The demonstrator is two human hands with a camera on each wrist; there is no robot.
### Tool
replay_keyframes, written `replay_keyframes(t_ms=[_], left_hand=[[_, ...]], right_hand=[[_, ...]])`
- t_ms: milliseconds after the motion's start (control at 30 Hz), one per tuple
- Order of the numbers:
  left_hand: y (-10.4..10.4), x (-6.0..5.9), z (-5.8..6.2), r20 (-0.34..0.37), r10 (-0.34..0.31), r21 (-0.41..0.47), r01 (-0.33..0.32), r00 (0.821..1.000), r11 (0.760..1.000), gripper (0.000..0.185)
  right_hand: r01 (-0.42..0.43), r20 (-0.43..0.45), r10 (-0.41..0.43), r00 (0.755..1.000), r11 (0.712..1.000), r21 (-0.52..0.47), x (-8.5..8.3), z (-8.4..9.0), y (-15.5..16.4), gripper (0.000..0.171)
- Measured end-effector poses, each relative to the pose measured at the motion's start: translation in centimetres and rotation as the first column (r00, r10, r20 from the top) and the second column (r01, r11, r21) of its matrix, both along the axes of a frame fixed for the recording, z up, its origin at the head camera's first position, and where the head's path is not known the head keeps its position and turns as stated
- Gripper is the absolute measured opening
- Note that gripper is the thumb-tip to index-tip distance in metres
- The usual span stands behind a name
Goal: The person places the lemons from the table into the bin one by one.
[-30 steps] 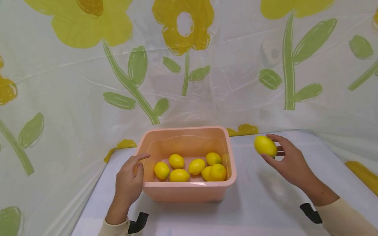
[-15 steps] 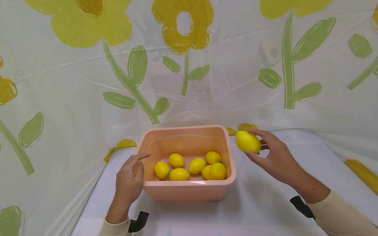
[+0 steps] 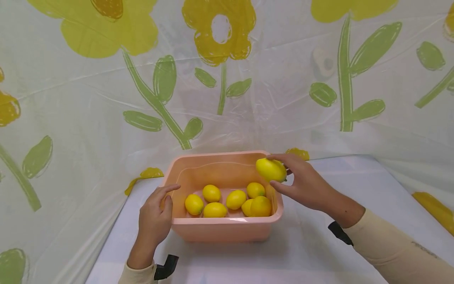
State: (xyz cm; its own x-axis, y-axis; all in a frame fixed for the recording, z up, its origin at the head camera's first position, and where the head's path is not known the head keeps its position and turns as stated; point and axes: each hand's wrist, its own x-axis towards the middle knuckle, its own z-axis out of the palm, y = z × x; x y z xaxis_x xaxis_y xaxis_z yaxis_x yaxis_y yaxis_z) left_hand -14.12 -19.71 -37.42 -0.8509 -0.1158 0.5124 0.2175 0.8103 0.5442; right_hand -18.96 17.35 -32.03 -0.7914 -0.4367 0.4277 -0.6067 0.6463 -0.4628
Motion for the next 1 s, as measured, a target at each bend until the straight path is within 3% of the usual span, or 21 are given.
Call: replay_keyframes(t_ms=[300, 533, 733, 1000], left_hand=[[-0.1, 0.0, 0.1, 0.009, 0.002, 0.004, -0.002, 1.000, 1.000, 0.029], [-0.1, 0.0, 0.1, 0.011, 0.002, 0.009, -0.002, 1.000, 1.000, 0.029], [-0.1, 0.0, 0.1, 0.010, 0.003, 0.007, -0.003, 1.000, 1.000, 0.029], [-0.1, 0.0, 0.1, 0.009, -0.006, 0.011, 0.006, 1.000, 1.000, 0.029]], right_hand=[[-0.129, 0.113, 0.123, 0.986, 0.991, 0.047, -2.2, -0.5, -2.6, 0.061], [-0.221, 0.218, 0.200, 0.955, 0.973, 0.073, -3.4, -1.1, -4.3, 0.054], [-0.241, 0.292, 0.184, 0.938, 0.955, 0.171, -4.4, -1.7, -5.5, 0.052], [-0.260, 0.310, 0.164, 0.937, 0.917, 0.302, -4.9, -1.9, -6.6, 0.053]])
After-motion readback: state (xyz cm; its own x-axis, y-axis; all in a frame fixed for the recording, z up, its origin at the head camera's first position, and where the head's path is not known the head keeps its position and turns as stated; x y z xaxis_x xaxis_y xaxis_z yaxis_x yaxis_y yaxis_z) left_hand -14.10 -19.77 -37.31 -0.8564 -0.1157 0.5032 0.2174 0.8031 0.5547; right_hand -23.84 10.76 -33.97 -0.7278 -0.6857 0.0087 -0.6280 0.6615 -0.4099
